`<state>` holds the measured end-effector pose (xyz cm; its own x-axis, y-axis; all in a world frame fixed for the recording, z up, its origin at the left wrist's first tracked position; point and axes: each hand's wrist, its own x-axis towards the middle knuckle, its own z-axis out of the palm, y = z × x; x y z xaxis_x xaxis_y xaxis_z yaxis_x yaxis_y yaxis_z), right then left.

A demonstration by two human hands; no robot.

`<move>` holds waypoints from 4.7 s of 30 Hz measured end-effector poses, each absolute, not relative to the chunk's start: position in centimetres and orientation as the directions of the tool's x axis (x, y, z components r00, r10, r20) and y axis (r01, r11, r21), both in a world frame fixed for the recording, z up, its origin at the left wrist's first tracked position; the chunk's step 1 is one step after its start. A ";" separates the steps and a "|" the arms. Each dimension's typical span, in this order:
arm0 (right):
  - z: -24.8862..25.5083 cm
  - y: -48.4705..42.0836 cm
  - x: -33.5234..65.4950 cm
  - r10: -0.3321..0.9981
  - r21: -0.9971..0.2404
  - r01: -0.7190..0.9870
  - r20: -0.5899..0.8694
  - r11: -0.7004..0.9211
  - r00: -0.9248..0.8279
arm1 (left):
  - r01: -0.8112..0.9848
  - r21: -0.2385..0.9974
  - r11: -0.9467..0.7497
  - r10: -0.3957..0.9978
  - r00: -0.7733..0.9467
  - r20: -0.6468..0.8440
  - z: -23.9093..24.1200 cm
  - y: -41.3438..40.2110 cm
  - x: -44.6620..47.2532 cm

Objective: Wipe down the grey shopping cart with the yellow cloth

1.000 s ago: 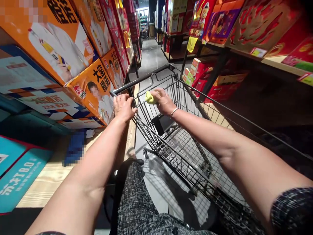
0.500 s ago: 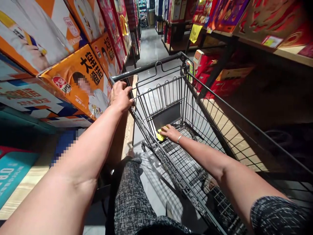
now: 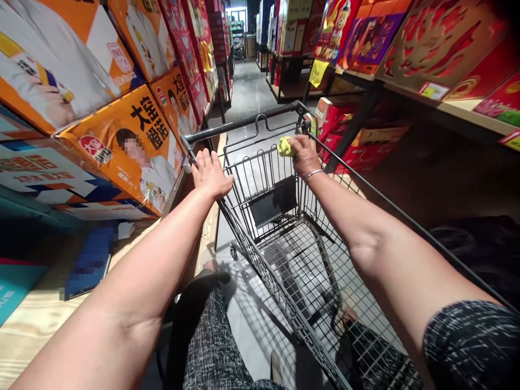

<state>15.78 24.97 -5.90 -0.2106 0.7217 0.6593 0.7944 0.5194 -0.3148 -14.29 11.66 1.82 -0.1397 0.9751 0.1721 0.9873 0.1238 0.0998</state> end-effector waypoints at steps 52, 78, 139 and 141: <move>-3.4 18.4 22.7 0.909 0.039 0.992 0.400 0.116 -0.122 | 0.986 0.162 0.038 0.965 -0.078 0.250 0.5 12.8 -14.7; -28.4 6.3 14.7 0.926 -0.062 0.997 -0.376 -0.048 0.021 | 0.983 0.180 0.024 0.979 -0.059 0.194 1.1 14.8 -13.4; -6.1 9.2 28.5 1.000 0.330 0.944 0.031 -0.015 0.005 | 0.706 0.421 -0.569 0.816 0.422 0.396 -5.3 16.1 -12.8; -8.9 7.8 27.6 0.992 0.304 0.953 -0.117 -0.002 0.040 | 0.741 0.368 -0.562 0.817 0.428 0.386 -4.6 16.3 -13.3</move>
<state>27.61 7.84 -8.93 0.0399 0.9923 -0.1171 0.9527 -0.0024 0.3039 -13.32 16.31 -4.63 0.4284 0.8168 0.3864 0.7407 -0.5624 0.3676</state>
